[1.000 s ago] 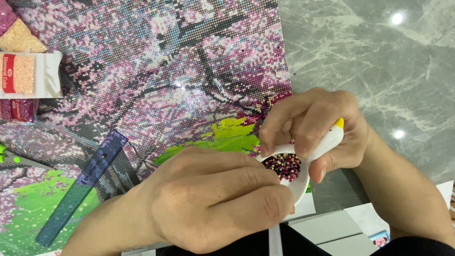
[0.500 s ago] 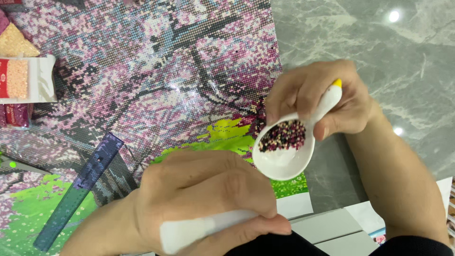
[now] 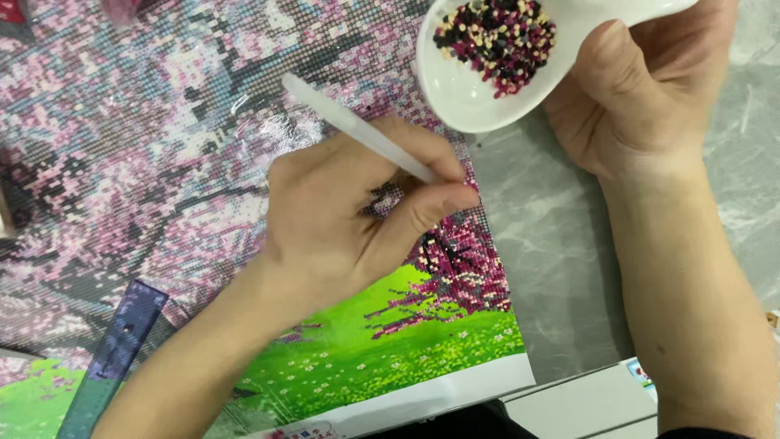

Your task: The person uses a pen tool to pick up small resin drills from a tray and place them onto a sticky canvas with a printed tree pattern, using a ruler to align the rows.

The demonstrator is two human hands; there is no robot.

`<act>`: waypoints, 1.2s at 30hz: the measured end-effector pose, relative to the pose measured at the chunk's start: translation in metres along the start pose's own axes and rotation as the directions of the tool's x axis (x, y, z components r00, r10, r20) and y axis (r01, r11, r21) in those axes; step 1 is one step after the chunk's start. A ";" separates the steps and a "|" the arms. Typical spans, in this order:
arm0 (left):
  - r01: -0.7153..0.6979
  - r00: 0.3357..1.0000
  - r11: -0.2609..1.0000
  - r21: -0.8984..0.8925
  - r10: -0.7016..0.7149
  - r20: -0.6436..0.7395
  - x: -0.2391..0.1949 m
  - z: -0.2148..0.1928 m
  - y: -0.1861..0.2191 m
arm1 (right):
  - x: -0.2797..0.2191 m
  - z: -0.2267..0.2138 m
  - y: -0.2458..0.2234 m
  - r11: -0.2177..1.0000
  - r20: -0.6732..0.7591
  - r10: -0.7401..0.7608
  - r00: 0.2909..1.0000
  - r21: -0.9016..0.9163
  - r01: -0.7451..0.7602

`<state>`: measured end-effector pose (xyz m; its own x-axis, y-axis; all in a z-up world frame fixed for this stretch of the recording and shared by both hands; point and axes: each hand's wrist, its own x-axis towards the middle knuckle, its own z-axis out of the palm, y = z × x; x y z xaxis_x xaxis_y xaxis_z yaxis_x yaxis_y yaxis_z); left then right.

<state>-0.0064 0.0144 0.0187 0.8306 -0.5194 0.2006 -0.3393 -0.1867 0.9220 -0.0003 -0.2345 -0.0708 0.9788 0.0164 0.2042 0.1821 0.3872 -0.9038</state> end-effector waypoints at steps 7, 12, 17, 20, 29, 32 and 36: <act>-0.095 0.995 0.996 0.002 0.095 -0.017 0.002 0.009 -0.019 | -0.013 -0.007 -0.011 0.989 -0.058 0.141 0.988 -0.024 -0.143; -0.041 0.999 0.997 -0.072 0.043 0.026 0.008 0.006 -0.012 | -0.028 -0.009 -0.021 0.973 -0.109 0.223 0.969 -0.027 -0.227; -0.126 0.992 0.992 0.021 0.126 0.007 0.006 0.012 -0.014 | -0.024 0.001 -0.028 0.947 -0.145 0.309 0.940 -0.040 -0.318; -0.088 0.996 0.996 0.011 0.088 0.013 0.005 0.013 -0.013 | -0.020 0.007 -0.032 0.931 -0.159 0.351 0.923 -0.046 -0.362; -0.105 0.994 0.994 -0.007 0.105 0.015 0.003 0.016 -0.016 | -0.020 0.006 -0.029 0.928 -0.148 0.351 0.925 -0.079 -0.365; -0.120 0.993 0.992 0.024 0.120 0.015 0.003 0.016 -0.016 | -0.019 0.005 -0.031 0.910 -0.148 0.402 0.904 -0.047 -0.412; -0.117 0.993 0.992 0.042 0.117 0.010 -0.001 0.019 -0.017 | -0.020 0.003 -0.030 0.925 -0.094 0.355 0.930 -0.106 -0.364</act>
<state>-0.0098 0.0024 -0.0030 0.7810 -0.5459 0.3035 -0.4526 -0.1599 0.8772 -0.0253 -0.2437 -0.0462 0.9838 0.0665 -0.1663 -0.1779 0.2545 -0.9506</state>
